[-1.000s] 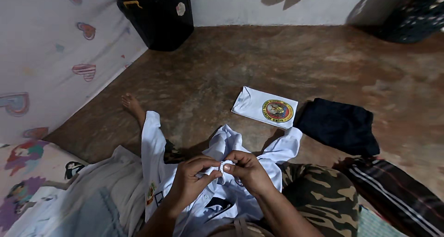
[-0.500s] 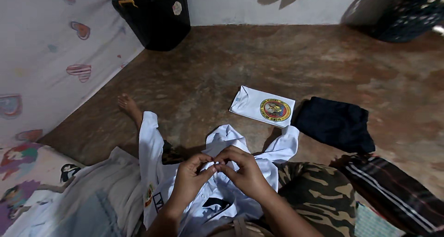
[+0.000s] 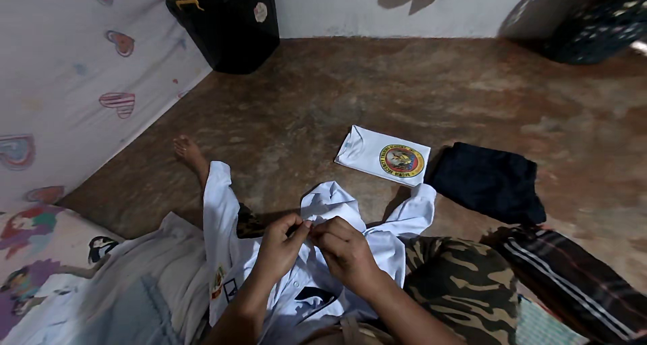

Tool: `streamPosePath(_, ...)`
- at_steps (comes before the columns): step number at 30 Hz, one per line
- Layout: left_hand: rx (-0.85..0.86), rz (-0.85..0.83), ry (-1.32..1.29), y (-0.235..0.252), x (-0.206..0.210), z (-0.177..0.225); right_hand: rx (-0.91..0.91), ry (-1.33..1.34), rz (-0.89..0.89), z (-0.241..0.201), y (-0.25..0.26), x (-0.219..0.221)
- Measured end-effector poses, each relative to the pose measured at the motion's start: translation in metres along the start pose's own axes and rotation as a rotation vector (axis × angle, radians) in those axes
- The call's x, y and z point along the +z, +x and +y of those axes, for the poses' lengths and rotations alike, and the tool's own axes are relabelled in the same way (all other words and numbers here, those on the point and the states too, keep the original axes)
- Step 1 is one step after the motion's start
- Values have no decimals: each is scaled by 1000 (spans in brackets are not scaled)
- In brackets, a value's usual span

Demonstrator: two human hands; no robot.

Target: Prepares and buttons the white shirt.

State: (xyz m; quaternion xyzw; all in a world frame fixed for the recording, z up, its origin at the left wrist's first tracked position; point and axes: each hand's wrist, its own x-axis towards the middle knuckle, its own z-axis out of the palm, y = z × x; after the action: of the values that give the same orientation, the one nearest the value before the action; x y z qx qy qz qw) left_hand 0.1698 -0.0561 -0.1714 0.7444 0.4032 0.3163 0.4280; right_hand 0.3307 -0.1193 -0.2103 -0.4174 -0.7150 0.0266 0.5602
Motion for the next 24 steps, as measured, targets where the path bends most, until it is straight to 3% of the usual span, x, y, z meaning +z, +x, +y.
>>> streamPosePath(8, 248, 127, 434, 14, -7, 12, -144, -100, -40, 13, 14, 5)
streamPosePath(14, 341, 230, 577, 19, -10, 13, -209, -77, -87, 25, 30, 5)
streamPosePath(19, 150, 93, 491, 21, -16, 23, -76, 6, -25, 27, 24, 11)
streamPosePath(24, 63, -49, 347, 14, -18, 20, 27, 45, 123, 30, 8, 17)
